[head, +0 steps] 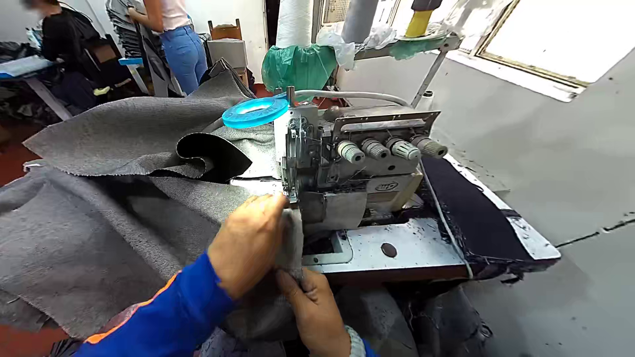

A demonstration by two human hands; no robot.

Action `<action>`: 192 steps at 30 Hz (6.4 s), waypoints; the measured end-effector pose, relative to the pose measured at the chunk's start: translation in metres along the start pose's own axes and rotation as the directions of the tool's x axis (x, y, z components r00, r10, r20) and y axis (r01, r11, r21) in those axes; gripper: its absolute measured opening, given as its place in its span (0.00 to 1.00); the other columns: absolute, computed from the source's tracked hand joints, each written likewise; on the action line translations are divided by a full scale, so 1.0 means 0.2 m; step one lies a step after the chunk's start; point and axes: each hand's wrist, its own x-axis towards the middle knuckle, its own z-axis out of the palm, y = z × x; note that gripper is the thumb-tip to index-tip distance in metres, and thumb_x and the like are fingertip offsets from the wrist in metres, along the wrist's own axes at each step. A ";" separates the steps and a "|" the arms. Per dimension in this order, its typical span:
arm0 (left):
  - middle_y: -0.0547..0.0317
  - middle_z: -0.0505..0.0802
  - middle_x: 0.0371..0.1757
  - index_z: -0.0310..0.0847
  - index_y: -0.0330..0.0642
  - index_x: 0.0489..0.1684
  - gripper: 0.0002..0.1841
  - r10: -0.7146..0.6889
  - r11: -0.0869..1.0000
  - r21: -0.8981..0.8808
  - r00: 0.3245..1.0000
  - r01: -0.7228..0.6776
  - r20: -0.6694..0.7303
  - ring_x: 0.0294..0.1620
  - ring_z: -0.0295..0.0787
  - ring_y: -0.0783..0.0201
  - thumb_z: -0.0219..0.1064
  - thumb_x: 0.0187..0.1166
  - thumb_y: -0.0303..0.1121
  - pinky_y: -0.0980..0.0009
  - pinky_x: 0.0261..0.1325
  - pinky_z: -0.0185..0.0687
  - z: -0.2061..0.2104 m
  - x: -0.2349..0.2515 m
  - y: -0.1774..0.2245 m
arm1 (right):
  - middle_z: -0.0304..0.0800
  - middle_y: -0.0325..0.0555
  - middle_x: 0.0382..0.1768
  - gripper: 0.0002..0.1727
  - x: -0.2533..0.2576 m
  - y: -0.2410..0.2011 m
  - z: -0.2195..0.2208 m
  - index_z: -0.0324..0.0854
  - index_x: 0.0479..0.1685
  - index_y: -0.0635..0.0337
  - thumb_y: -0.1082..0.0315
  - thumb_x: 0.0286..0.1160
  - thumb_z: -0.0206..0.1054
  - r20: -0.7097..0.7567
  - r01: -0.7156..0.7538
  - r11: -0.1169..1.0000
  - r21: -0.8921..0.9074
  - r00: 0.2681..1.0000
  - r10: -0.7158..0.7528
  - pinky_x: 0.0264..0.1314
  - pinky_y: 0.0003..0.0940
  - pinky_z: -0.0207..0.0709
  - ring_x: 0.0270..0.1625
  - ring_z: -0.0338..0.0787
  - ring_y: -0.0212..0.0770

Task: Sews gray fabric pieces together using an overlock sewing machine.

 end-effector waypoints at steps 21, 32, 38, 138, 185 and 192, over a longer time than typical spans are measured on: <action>0.51 0.97 0.56 0.86 0.36 0.59 0.15 0.364 0.929 0.079 0.931 -0.361 -0.023 0.61 0.95 0.56 0.58 0.81 0.20 0.64 0.69 0.87 -0.05 -0.10 -0.11 | 0.74 0.43 0.11 0.18 0.23 0.02 0.01 0.77 0.12 0.67 0.72 0.73 0.60 -0.089 0.277 0.822 -0.498 0.926 -0.366 0.20 0.21 0.69 0.16 0.75 0.28; 0.44 0.90 0.70 0.88 0.44 0.66 0.22 0.009 0.963 0.264 0.974 0.052 -0.226 0.75 0.82 0.37 0.58 0.74 0.23 0.41 0.75 0.76 0.12 -0.31 -0.22 | 0.87 0.48 0.22 0.20 0.14 0.15 -0.13 0.85 0.24 0.65 0.66 0.82 0.55 0.068 0.410 0.624 -0.666 0.866 -0.496 0.35 0.29 0.85 0.27 0.89 0.39; 0.26 0.62 0.89 0.68 0.43 0.87 0.40 -0.350 0.866 0.294 0.909 0.406 -0.226 0.86 0.41 0.08 0.66 0.66 0.16 0.08 0.72 0.33 0.34 -0.12 -0.80 | 0.90 0.47 0.22 0.18 0.13 0.28 -0.25 0.86 0.26 0.62 0.63 0.80 0.56 0.249 0.357 0.122 -0.926 0.823 -0.511 0.31 0.38 0.85 0.27 0.92 0.45; 0.76 0.95 0.34 0.90 0.48 0.47 0.11 -0.178 0.850 -0.522 0.973 0.078 -0.144 0.34 0.91 0.81 0.77 0.68 0.35 0.85 0.39 0.87 -0.21 -0.01 -0.02 | 0.92 0.40 0.50 0.17 0.08 0.02 0.03 0.74 0.58 0.64 0.74 0.73 0.72 -0.117 0.402 0.905 -0.138 0.901 -0.418 0.59 0.21 0.86 0.54 0.91 0.24; 0.48 0.94 0.63 0.82 0.39 0.61 0.30 0.183 0.983 0.015 0.979 -0.183 -0.085 0.72 0.87 0.51 0.60 0.83 0.59 0.60 0.81 0.69 -0.09 -0.18 0.11 | 0.80 0.44 0.17 0.24 0.17 -0.02 -0.10 0.79 0.20 0.69 0.65 0.87 0.54 0.093 0.247 0.909 -0.336 0.969 -0.229 0.31 0.18 0.75 0.25 0.82 0.24; 0.48 0.94 0.63 0.82 0.35 0.66 0.18 0.292 0.947 0.145 0.956 -0.285 -0.025 0.66 0.92 0.51 0.59 0.80 0.21 0.61 0.74 0.81 -0.04 -0.14 0.01 | 0.76 0.36 0.15 0.21 0.18 0.00 -0.01 0.78 0.19 0.66 0.68 0.84 0.52 -0.071 0.156 0.945 -0.286 0.980 -0.183 0.27 0.16 0.71 0.22 0.77 0.19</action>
